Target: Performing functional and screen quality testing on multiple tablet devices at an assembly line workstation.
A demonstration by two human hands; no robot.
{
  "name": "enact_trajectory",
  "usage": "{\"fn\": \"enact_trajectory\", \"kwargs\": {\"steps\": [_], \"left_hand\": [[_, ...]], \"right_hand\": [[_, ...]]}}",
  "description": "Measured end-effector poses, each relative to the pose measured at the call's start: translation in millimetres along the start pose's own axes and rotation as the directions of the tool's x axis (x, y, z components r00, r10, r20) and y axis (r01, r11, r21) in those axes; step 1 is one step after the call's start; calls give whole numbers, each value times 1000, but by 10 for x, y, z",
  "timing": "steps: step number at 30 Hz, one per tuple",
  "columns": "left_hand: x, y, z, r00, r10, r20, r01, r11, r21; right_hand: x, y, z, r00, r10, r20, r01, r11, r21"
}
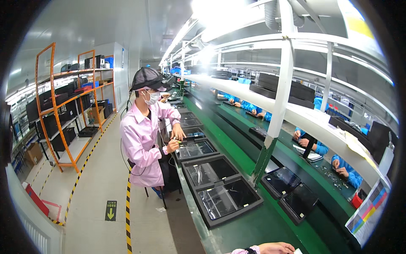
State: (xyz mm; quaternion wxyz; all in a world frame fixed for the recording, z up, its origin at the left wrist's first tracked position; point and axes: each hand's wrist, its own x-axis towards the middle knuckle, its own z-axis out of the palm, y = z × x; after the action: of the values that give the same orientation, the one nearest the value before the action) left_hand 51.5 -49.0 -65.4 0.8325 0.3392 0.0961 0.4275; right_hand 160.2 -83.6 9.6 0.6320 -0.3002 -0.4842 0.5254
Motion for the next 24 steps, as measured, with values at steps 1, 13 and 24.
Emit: {"fn": "enact_trajectory", "kwargs": {"steps": [1, 13, 24], "left_hand": [[-12, -8, -20, 1000, 28, 10, -28, 999, -29], [-216, -126, -168, 992, 125, 4, -123, 977, -173], [-354, -103, -93, 971, 162, -176, -179, 980, -86]], "right_hand": [[36, 166, 133, 1000, -15, -25, 23, 934, 356], [-39, 1310, 736, 897, -241, -371, 73, -746, 662], [-48, 1559, 655, 837, -343, -427, 42, -737, 674]]}}
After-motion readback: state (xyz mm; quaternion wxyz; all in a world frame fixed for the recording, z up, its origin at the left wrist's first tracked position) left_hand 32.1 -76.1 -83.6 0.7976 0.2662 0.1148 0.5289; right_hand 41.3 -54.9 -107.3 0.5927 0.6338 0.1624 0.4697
